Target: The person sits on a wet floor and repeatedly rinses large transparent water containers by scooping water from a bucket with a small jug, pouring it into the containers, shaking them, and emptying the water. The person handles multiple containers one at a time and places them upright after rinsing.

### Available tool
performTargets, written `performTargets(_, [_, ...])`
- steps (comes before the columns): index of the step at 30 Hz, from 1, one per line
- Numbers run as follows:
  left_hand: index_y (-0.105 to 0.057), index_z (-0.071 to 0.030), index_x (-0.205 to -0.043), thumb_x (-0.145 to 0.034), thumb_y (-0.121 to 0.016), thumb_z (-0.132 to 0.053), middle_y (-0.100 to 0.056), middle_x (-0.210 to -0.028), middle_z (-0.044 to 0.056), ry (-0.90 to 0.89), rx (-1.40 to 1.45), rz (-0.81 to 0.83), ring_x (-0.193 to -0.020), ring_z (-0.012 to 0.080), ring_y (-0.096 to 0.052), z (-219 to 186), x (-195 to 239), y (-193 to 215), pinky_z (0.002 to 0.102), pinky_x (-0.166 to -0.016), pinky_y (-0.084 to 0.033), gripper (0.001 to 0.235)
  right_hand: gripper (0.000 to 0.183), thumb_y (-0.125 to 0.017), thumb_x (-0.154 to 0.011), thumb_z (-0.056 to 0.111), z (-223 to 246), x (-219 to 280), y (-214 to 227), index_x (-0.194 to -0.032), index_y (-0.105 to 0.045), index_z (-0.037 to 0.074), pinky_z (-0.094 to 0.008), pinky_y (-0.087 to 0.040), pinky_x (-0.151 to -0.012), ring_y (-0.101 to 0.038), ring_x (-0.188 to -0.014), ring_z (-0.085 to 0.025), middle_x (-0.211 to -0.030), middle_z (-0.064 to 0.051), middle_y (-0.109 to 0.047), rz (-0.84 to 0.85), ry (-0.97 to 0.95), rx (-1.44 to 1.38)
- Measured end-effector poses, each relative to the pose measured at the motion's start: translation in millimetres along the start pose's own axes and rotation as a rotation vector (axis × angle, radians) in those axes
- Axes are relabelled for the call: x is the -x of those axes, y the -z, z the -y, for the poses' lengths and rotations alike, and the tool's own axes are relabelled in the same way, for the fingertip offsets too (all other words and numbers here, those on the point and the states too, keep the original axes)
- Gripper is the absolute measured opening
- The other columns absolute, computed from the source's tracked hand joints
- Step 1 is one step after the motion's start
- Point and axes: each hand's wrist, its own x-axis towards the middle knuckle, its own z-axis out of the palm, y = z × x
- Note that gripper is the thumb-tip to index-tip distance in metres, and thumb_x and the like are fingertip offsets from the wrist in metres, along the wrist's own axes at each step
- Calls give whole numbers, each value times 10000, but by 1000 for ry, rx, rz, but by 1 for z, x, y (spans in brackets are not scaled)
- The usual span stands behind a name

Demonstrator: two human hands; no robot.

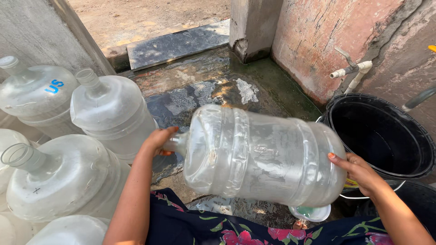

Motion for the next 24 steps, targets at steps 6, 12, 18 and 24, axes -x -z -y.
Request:
performTargets(6, [-694, -69, -1047, -857, -700, -409, -725, -860, 122, -122, -48, -75, -609, 227, -651, 6, -17, -2, 362, -452, -450, 389, 707, -700, -890, 502, 25, -8, -7, -1253, -660, -103, -499, -456, -1034, -656, -1120, -362, -1170, -292, -720, -22, -24, -8])
performTargets(12, [-621, -23, -1203, -995, -618, -268, -700, -1097, 108, -728, 677, -6, -836, 227, -657, 5, -52, 16, 387, -644, -493, 321, 740, -742, -840, 145, 147, 119, -24, -1459, -397, -67, -358, -486, -1037, -605, -1208, -226, -1321, -165, -594, -312, 946, 19])
performTargets(18, [-569, -72, -1364, -980, -423, -295, -663, -1322, 144, -597, 1281, 440, -1146, 288, -685, 20, -72, 5, 440, -971, -564, 467, 568, -770, -625, 42, 156, 198, -18, -1163, -589, 16, -350, -558, -988, -717, -1074, -223, -1187, -85, -682, -246, 1292, 546])
performTargets(24, [-560, -52, -1325, -1059, -422, -348, -631, -1283, 192, -431, 865, 21, -1065, 314, -688, 14, -51, 8, 482, -812, -600, 421, 630, -717, -797, 57, 144, 168, -24, -1350, -466, -110, -358, -498, -1060, -602, -1238, -275, -1353, -191, -559, -429, 1075, 238])
